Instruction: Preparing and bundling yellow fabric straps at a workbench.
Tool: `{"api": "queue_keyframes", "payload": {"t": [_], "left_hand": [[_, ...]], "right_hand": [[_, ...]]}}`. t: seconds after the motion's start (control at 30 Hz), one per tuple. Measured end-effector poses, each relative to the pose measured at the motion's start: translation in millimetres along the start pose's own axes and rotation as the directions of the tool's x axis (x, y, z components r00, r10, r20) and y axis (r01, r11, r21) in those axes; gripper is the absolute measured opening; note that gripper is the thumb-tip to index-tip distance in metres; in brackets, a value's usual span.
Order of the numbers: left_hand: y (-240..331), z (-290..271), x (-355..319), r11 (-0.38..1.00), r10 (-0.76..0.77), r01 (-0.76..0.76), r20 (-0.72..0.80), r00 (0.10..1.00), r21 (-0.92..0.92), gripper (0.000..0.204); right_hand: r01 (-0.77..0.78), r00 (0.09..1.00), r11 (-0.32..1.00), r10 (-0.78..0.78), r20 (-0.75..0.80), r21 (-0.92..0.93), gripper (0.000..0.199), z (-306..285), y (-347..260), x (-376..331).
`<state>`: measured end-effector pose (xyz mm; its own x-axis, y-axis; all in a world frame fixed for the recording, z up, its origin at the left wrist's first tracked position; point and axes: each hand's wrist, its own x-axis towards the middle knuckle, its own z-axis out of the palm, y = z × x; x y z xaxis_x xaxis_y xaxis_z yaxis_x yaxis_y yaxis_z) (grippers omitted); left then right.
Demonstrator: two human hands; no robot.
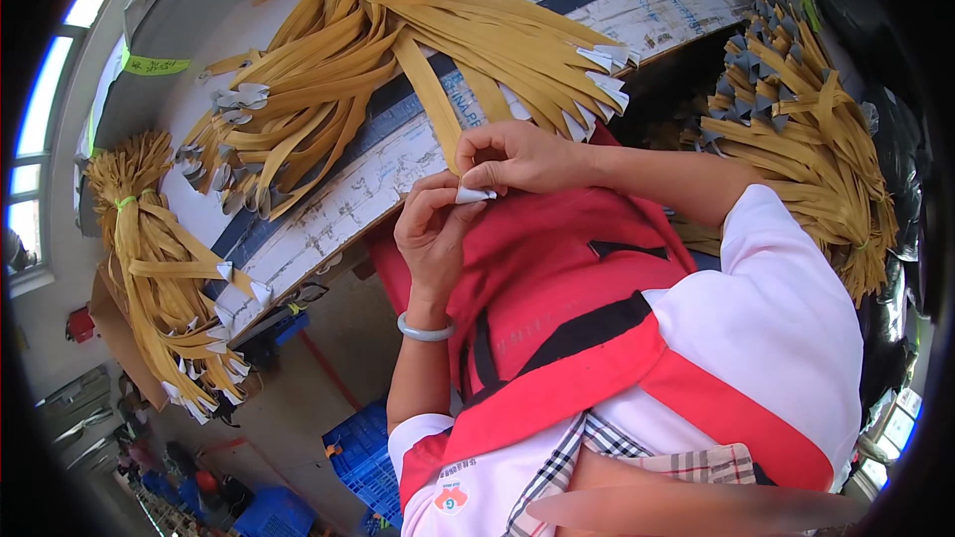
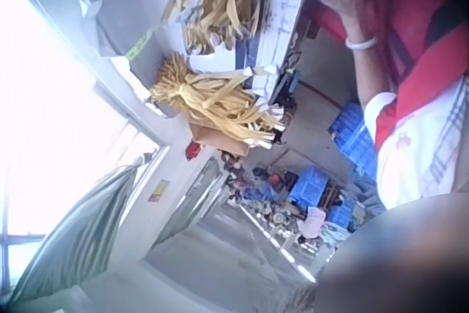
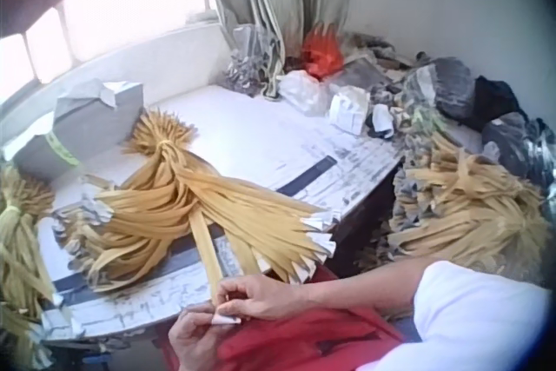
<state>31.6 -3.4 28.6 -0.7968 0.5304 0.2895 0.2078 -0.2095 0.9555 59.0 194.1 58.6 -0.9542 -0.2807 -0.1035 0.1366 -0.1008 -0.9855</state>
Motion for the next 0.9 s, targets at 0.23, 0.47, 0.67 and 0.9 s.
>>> {"api": "queue_keyframes", "payload": {"t": [0.23, 0.47, 0.67, 0.9], "left_hand": [[-1, -23, 3, 0.968, -0.184, 0.189, 0.046, 0.982, -0.164, 0.012], [-1, -2, 10, 0.968, -0.219, 0.195, -0.147, 0.965, -0.16, 0.009], [-5, -3, 20, 0.884, -0.076, 0.166, -0.218, 0.973, 0.437, 0.016], [-7, -37, 16, 0.953, -0.284, 0.284, 0.015, 0.959, -0.102, 0.011]], "right_hand": [[-0.162, 0.933, 0.987, 0.16, 0.323, -0.02, 0.019, -16, -17, 20], [-0.252, 0.963, 0.966, 0.256, 0.083, -0.049, 0.018, -8, -6, 20], [0.398, 0.808, 0.67, -0.579, -0.106, -0.627, 0.01, 7, 30, 25], [0.104, 0.983, 0.994, -0.097, -0.157, 0.036, 0.02, 2, 15, 14]]}}
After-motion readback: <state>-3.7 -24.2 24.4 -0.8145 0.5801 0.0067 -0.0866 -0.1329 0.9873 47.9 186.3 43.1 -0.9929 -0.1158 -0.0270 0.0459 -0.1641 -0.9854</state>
